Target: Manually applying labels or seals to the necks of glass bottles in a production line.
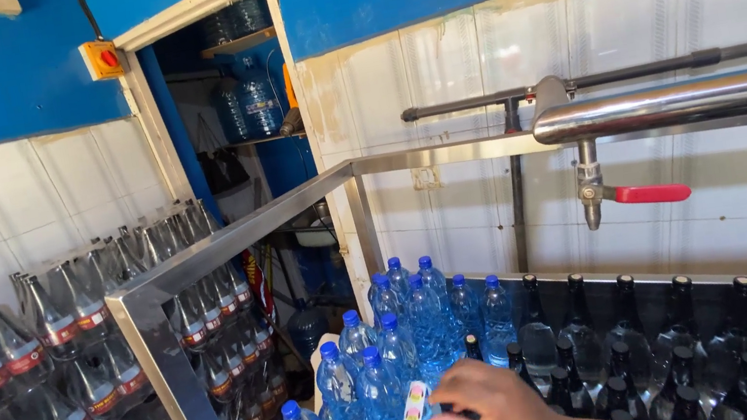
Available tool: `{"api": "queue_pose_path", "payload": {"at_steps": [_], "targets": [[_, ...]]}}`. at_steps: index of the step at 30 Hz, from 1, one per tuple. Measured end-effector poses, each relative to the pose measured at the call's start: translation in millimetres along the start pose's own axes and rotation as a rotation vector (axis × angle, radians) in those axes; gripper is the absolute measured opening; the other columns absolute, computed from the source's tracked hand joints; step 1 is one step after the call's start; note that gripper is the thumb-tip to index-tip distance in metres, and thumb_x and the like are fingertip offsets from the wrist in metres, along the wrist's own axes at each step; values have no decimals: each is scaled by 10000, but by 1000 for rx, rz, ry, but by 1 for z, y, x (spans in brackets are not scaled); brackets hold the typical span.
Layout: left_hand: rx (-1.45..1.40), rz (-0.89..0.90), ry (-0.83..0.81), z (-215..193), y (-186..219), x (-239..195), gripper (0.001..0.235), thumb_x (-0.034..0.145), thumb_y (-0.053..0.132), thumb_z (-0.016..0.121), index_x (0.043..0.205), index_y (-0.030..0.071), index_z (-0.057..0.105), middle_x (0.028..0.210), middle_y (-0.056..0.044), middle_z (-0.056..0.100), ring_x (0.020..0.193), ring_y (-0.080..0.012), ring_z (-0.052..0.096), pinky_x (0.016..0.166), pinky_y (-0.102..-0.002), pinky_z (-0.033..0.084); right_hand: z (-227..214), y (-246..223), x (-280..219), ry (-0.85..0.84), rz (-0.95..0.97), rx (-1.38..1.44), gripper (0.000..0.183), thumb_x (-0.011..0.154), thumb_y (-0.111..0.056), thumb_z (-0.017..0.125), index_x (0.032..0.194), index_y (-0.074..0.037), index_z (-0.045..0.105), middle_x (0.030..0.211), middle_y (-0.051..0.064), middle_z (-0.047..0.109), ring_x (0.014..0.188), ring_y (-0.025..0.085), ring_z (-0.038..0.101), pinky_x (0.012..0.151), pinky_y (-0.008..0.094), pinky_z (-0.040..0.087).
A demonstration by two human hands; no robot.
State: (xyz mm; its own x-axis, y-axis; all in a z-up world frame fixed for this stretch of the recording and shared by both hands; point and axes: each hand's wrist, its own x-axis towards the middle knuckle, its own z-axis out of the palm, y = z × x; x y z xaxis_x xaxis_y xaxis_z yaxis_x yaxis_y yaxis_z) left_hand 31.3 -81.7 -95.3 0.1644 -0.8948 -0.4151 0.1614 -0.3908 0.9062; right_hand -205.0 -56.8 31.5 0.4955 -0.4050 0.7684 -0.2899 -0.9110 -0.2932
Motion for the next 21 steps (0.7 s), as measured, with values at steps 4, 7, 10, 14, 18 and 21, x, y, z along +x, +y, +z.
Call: {"api": "queue_pose_path", "payload": {"at_steps": [4,7,10,14,18,21], "targets": [[93,245,-22,13,7,-62,456,997,348,799,1432,258,902,1275,33,960,1175,-86,846,1039,-249,644,14,0,-6,-110,132,102,418,956,-264,919,1356,-194,821,1259,115,763,1083,309,749,916,496,635],[318,496,48,13,3,-67,333,981,374,780,1241,320,980,1330,107,936,1262,-30,867,1065,-216,665,6,-6,-5,-102,234,337,247,1001,-275,828,1190,-136,903,1078,77,857,977,228,812,875,400,702],[332,679,-78,13,-1,-63,283,952,350,859,1173,266,1013,947,61,913,820,-28,776,742,-196,621,-4,-8,-8,-140,259,354,232,1019,-319,789,1147,-193,935,1065,54,894,978,205,835,869,377,706],[322,529,123,28,7,-90,179,888,337,943,1040,323,1036,1014,124,945,894,16,828,811,-140,629,-8,-10,-10,-142,343,596,313,1044,-311,740,1103,-67,927,977,96,809,824,198,771,769,358,673],[231,562,277,43,-5,-80,160,818,308,996,962,290,1063,807,107,859,695,-41,673,656,-190,464,-6,14,-14,-78,662,747,229,1006,-146,794,1023,65,880,974,171,792,758,243,749,678,335,685],[-141,332,115,45,1,-87,279,910,33,876,1166,29,987,1015,-135,972,910,-194,878,860,-266,642,-28,41,9,-94,890,441,210,1081,-180,750,1019,-33,887,619,87,741,503,178,681,574,324,673]]}}
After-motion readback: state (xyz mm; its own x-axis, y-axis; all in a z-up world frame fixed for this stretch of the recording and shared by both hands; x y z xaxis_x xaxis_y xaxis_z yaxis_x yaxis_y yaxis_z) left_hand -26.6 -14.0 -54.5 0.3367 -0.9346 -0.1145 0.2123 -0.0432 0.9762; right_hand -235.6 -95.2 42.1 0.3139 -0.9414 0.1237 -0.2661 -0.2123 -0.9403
